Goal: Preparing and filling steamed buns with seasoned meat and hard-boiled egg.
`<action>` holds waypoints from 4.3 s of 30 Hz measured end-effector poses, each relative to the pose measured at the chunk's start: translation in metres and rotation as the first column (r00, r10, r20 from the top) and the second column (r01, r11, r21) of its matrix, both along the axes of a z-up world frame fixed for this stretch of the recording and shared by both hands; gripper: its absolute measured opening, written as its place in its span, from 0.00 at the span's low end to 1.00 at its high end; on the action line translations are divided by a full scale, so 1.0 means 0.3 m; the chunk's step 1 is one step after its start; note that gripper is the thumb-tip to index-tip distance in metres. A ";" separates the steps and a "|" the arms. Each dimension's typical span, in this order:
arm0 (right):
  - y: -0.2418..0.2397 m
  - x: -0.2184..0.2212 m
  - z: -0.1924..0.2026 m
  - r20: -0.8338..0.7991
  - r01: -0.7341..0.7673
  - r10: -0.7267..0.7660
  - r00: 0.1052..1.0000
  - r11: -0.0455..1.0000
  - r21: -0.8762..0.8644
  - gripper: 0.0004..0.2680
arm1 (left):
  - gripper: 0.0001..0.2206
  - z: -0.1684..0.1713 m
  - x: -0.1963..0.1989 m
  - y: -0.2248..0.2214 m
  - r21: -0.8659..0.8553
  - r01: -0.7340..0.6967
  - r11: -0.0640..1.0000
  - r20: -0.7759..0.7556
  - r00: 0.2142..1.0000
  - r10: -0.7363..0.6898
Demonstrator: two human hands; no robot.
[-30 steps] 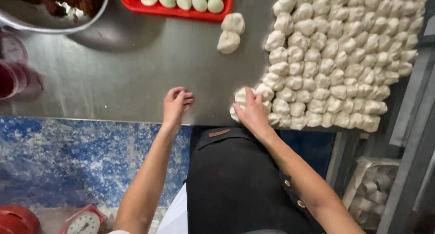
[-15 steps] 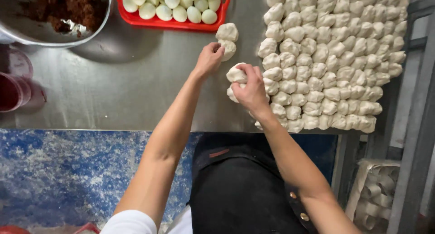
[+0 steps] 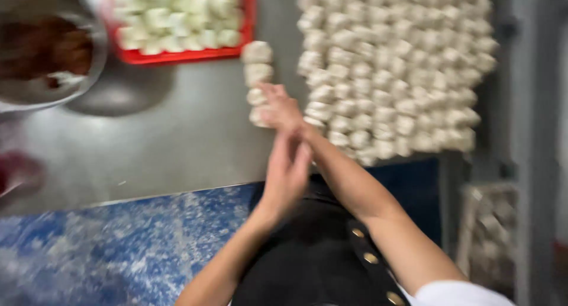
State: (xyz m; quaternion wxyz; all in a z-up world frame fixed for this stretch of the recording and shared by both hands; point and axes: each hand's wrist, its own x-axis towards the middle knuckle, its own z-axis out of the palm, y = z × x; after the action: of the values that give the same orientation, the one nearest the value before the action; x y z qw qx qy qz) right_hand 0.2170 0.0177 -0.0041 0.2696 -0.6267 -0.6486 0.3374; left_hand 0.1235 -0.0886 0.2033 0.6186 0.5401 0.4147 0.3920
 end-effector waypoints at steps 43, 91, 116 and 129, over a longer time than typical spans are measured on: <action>-0.127 1.874 -0.153 -0.198 0.656 -0.629 0.751 0.746 0.118 0.17 | 0.22 -0.538 1.153 0.110 -0.645 0.178 0.743 0.376 0.920 0.106; -0.651 0.795 0.584 -0.582 0.438 -0.483 0.654 0.869 -0.229 0.17 | 0.25 -0.685 -0.262 0.674 0.271 -0.074 0.960 -0.494 0.845 0.205; 0.285 2.039 -0.307 -0.200 0.706 -0.677 0.708 0.671 0.227 0.11 | 0.17 -0.426 1.298 0.442 -0.086 0.089 0.992 -0.270 0.957 -0.109; 0.655 2.195 -0.320 -0.031 0.657 -0.690 0.723 0.673 0.341 0.14 | 0.28 -0.560 1.405 0.606 -0.603 0.144 0.785 0.138 0.988 -0.075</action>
State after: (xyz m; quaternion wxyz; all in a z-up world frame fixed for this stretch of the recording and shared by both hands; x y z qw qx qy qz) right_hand 0.8755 0.2142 -0.1000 0.4423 -0.7836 -0.4308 0.0695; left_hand 0.5451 0.0932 0.0354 0.8028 0.3129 0.4532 0.2285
